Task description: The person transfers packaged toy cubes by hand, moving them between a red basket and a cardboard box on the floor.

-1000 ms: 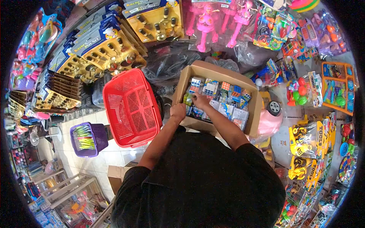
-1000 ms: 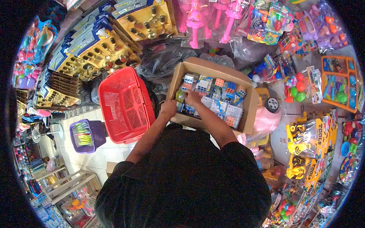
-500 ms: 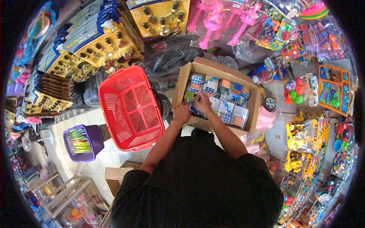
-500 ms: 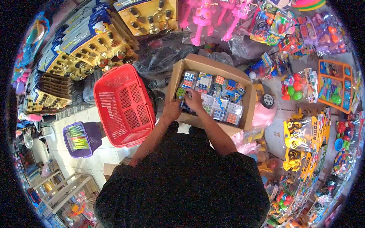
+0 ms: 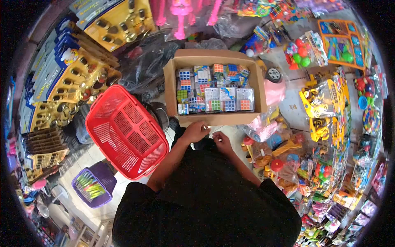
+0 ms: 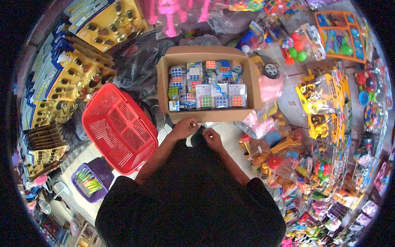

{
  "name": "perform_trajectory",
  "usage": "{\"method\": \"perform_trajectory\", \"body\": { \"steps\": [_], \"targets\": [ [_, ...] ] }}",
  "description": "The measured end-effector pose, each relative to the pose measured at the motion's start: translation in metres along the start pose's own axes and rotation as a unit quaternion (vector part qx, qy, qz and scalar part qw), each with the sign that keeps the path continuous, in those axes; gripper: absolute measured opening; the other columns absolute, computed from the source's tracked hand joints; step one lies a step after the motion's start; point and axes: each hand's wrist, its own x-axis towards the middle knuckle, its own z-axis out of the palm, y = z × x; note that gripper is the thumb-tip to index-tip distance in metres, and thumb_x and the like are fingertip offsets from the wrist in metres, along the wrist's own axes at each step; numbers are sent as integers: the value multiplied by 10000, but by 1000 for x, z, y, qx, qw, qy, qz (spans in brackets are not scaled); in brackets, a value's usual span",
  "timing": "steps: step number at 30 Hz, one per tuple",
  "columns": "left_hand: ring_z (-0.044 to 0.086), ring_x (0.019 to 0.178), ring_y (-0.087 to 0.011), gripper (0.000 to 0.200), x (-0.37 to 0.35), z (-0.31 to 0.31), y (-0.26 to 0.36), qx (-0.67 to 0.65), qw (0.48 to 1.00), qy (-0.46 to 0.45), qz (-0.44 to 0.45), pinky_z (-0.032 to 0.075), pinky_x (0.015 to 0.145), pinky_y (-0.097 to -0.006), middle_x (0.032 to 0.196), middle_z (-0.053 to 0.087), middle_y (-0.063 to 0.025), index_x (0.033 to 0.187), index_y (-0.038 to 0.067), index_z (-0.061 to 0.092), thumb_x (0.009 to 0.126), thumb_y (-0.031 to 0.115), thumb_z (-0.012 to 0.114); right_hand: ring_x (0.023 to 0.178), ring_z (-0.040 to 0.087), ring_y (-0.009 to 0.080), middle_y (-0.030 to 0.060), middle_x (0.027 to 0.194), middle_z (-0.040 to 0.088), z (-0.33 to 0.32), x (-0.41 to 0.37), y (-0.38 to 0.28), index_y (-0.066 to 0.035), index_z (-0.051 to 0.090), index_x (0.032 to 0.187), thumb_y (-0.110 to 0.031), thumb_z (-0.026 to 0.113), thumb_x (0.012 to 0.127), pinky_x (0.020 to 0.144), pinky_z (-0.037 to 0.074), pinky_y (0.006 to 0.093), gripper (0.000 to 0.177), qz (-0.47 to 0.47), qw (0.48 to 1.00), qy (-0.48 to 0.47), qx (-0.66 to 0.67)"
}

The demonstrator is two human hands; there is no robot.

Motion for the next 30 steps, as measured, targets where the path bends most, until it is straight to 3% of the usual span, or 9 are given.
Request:
{"method": "perform_trajectory", "body": {
  "steps": [4, 7, 11, 13, 15, 21, 23, 27, 30],
  "targets": [
    [628, 768, -257, 378, -11, 46, -47, -18, 997, -47, -60, 481, 656, -375, 817, 645, -122, 943, 43, 619, 818, 396, 666, 866, 612, 178, 88, 996, 644, -14, -40, 92, -47, 581, 1116, -339, 618, 881, 755, 494, 321, 376, 113, 972, -141, -149],
    [619, 790, -178, 340, -23, 73, -90, -244, 936, -86, -239, 469, 651, -347, 929, 631, -55, 1023, 99, 608, 862, 398, 615, 921, 625, 250, 163, 1057, 646, -24, -58, 117, -63, 568, 1210, -506, 622, 833, 817, 495, 356, 584, 267, 916, -240, -178],
    [579, 675, -123, 289, -45, 82, -111, -400, 832, 131, -362, 434, 562, -307, 799, 577, 5, 1031, 136, 587, 864, 372, 602, 909, 625, 229, 162, 995, 664, -27, -79, 206, -37, 599, 1137, -466, 651, 822, 788, 504, 359, 535, 302, 911, -242, -142],
    [565, 657, -112, 260, -51, 84, -128, -376, 831, 217, -347, 420, 558, -293, 787, 562, 19, 1044, 171, 580, 873, 366, 577, 892, 629, 220, 153, 987, 669, -33, -79, 206, -30, 612, 1095, -449, 658, 820, 775, 507, 359, 503, 314, 917, -226, -102],
    [570, 640, -105, 255, -53, 83, -130, -368, 838, 262, -306, 424, 551, -294, 806, 573, 21, 1053, 164, 581, 882, 352, 569, 759, 626, 190, 109, 909, 668, -45, -74, 215, -50, 633, 1016, -374, 649, 844, 677, 513, 322, 368, 124, 955, -246, -110],
    [600, 620, -150, 186, -37, 81, -123, -87, 909, 395, -102, 448, 537, -311, 699, 608, -51, 898, 59, 622, 877, 239, 581, 724, 564, 155, 67, 827, 584, -103, -10, 228, -18, 598, 1041, -259, 508, 920, 657, 476, 311, 284, 89, 990, 111, -8],
    [603, 617, -169, 181, -36, 78, -75, -13, 918, 393, -55, 460, 560, -318, 667, 605, -87, 856, 26, 614, 861, 206, 593, 1019, 534, 260, 191, 1085, 583, -131, 27, 224, 31, 586, 1093, -311, 436, 922, 940, 390, 346, 411, 55, 950, 307, -14],
    [608, 625, -183, 155, -7, 87, -20, 44, 956, 287, 42, 472, 593, -323, 683, 620, -117, 845, -5, 602, 839, 150, 608, 1031, 538, 282, 185, 1088, 574, -180, 55, 113, 67, 516, 1159, -367, 413, 938, 939, 394, 358, 498, 42, 873, 395, 283],
    [647, 734, -236, 175, 34, 103, 27, 50, 960, 209, 181, 509, 671, -335, 831, 655, -133, 934, 1, 632, 837, 145, 611, 981, 569, 263, 119, 1018, 611, -209, 101, 132, 28, 515, 1168, -396, 445, 920, 911, 410, 340, 496, 54, 913, 340, 218]
  ]
}}
